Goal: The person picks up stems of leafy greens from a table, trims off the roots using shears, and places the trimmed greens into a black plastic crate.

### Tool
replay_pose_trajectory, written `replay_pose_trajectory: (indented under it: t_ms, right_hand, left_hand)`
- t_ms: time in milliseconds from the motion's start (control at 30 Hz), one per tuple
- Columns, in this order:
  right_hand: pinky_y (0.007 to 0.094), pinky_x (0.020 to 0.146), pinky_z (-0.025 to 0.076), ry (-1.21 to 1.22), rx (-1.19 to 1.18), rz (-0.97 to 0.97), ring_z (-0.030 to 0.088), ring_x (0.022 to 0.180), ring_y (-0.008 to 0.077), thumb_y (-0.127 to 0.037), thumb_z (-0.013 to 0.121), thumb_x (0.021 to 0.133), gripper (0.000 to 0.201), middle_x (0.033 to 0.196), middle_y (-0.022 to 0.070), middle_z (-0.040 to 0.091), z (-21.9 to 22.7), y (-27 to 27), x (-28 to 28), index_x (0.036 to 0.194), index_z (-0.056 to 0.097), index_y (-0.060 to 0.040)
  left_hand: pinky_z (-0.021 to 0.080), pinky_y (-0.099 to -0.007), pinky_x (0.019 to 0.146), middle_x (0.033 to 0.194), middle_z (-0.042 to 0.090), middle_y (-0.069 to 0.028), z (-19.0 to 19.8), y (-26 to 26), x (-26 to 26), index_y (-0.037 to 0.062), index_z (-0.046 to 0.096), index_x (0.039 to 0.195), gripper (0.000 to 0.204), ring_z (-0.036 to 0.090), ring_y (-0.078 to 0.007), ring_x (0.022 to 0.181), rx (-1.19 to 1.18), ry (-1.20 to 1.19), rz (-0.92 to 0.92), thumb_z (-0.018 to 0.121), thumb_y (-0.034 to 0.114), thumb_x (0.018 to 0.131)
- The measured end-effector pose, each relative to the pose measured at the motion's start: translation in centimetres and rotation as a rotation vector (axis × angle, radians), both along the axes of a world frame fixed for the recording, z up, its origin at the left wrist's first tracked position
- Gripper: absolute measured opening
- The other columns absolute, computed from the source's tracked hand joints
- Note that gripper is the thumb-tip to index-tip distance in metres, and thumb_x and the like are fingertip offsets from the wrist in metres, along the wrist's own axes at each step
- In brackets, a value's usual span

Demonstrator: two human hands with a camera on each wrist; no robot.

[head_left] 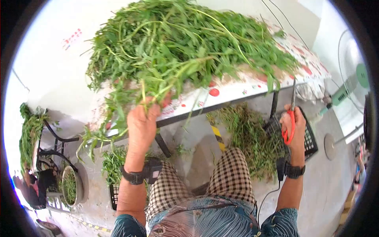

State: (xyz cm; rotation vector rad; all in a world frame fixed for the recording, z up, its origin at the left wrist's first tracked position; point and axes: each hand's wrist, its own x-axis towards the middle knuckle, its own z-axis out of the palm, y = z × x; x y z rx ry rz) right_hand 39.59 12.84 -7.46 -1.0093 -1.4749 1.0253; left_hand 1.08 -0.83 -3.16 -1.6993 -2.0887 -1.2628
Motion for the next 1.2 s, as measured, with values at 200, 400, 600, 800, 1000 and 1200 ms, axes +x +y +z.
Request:
replay_pose_trajectory:
  t_ms: [200, 400, 600, 800, 1000, 1200]
  right_hand:
    - [0.0172, 0.049, 0.04, 0.103, 0.012, 0.32, 0.052, 0.06, 0.0053, -0.01, 0.062, 0.079, 0.032, 0.074, 0.0007, 0.056, 3.7, -1.5, -5.1, 0.107, 0.05, -0.0007]
    - [0.0181, 0.047, 0.04, 0.165, -0.086, 0.442, 0.048, 0.051, 0.0056, -0.026, 0.065, 0.081, 0.035, 0.072, 0.0049, 0.058, 8.4, -2.5, -10.1, 0.104, 0.052, -0.0027]
    - [0.0183, 0.045, 0.038, 0.198, 0.006, 0.436, 0.047, 0.051, 0.0048, -0.029, 0.064, 0.083, 0.033, 0.07, 0.006, 0.058, 10.3, -2.3, -14.2, 0.101, 0.051, -0.0037]
    - [0.0211, 0.048, 0.043, 0.159, 0.013, 0.424, 0.053, 0.056, 0.0088, -0.02, 0.064, 0.082, 0.03, 0.076, 0.0041, 0.055, 10.8, -2.6, -16.5, 0.1, 0.049, -0.0021]
    - [0.0267, 0.048, 0.047, 0.553, -0.098, 0.53, 0.056, 0.058, 0.0137, -0.005, 0.063, 0.077, 0.033, 0.073, 0.0047, 0.053, 10.6, -2.4, -19.5, 0.104, 0.044, -0.0024]
    - [0.0317, 0.053, 0.048, 0.651, -0.092, 0.401, 0.056, 0.061, 0.019, 0.001, 0.062, 0.074, 0.033, 0.078, 0.0083, 0.053, 12.5, -0.5, -21.4, 0.101, 0.043, -0.0021]
  left_hand:
    - [0.038, -0.0239, 0.056, 0.064, 0.052, -0.0019, 1.9, -0.8, 0.9, -0.0015, 0.06, 0.09, 0.026, 0.046, -0.01, 0.06, 0.067, -0.246, -0.172, 0.05, 0.023, 0.09]
    - [0.046, -0.0329, 0.063, 0.072, 0.06, -0.0094, 2.9, -0.4, 1.0, 0.0022, 0.06, 0.093, 0.015, 0.058, -0.0271, 0.068, 0.205, 0.045, -0.122, 0.057, 0.002, 0.078]
    - [0.041, -0.0365, 0.065, 0.079, 0.058, -0.0086, 3.9, 0.7, 1.1, 0.0051, 0.059, 0.082, 0.021, 0.054, -0.0288, 0.074, 0.204, 0.436, -0.139, 0.059, -0.002, 0.062]
    - [0.041, -0.0365, 0.065, 0.079, 0.059, -0.0072, 4.1, -0.2, 1.3, 0.0058, 0.058, 0.081, 0.024, 0.055, -0.0273, 0.073, 0.233, 0.47, -0.149, 0.06, -0.004, 0.059]
    - [0.042, -0.037, 0.065, 0.077, 0.058, -0.0068, 3.8, -0.8, 2.1, 0.0047, 0.057, 0.08, 0.026, 0.054, -0.026, 0.072, 0.187, 0.437, -0.216, 0.06, -0.006, 0.056]
    - [0.043, -0.0348, 0.079, 0.091, 0.06, -0.0102, 3.8, -1.3, 0.2, 0.0038, 0.06, 0.091, 0.028, 0.056, -0.0271, 0.085, 0.452, 0.345, -0.16, 0.06, -0.002, 0.064]
